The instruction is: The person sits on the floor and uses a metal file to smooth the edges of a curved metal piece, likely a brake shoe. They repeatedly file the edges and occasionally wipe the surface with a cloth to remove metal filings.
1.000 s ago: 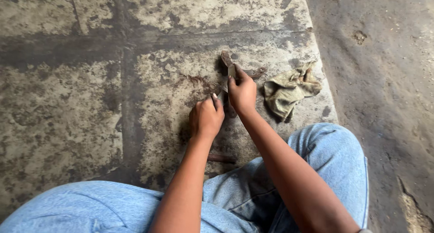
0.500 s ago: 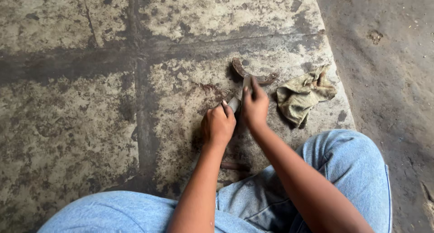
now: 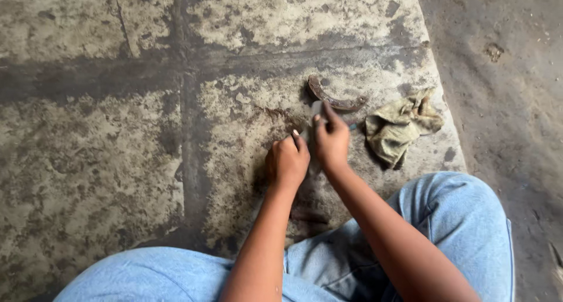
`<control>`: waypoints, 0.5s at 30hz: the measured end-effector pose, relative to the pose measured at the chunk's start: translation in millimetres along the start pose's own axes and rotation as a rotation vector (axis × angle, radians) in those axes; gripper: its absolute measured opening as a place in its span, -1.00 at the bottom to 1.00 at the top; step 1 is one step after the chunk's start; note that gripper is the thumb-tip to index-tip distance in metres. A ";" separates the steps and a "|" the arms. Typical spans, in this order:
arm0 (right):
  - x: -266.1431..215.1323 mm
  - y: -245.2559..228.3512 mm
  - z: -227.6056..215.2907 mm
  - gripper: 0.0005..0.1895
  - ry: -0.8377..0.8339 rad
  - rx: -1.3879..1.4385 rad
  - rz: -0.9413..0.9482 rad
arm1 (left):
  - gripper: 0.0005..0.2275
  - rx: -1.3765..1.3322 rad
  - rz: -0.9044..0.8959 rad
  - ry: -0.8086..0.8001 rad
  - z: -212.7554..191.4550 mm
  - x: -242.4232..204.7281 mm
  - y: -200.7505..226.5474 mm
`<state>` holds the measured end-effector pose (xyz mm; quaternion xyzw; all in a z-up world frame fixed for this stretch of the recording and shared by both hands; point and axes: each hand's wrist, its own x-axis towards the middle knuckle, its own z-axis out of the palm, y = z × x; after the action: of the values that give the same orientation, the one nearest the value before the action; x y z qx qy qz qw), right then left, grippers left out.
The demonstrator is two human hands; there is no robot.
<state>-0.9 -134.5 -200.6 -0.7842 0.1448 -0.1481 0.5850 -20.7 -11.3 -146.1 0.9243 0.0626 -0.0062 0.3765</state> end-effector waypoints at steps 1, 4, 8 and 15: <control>13.4 -4.1 -2.5 -0.50 0.031 0.017 0.076 | -0.59 -0.008 0.007 -0.003 2.3 3.8 2.6; -20.9 -7.4 -6.6 -0.51 0.044 -0.133 -0.094 | -0.58 0.010 -0.012 -0.016 2.6 0.6 0.4; -18.7 -16.6 -0.7 -0.50 0.070 -0.122 0.019 | -0.56 -0.022 -0.123 -0.026 4.7 4.1 4.7; -5.0 -0.5 -15.0 -0.49 -0.012 -0.042 -0.014 | -0.59 -0.033 -0.054 0.001 0.5 -3.4 16.8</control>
<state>-11.5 -145.4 -196.3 -0.7981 0.1389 -0.1444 0.5683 -22.0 -23.9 -134.6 0.9159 0.0877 -0.0148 0.3914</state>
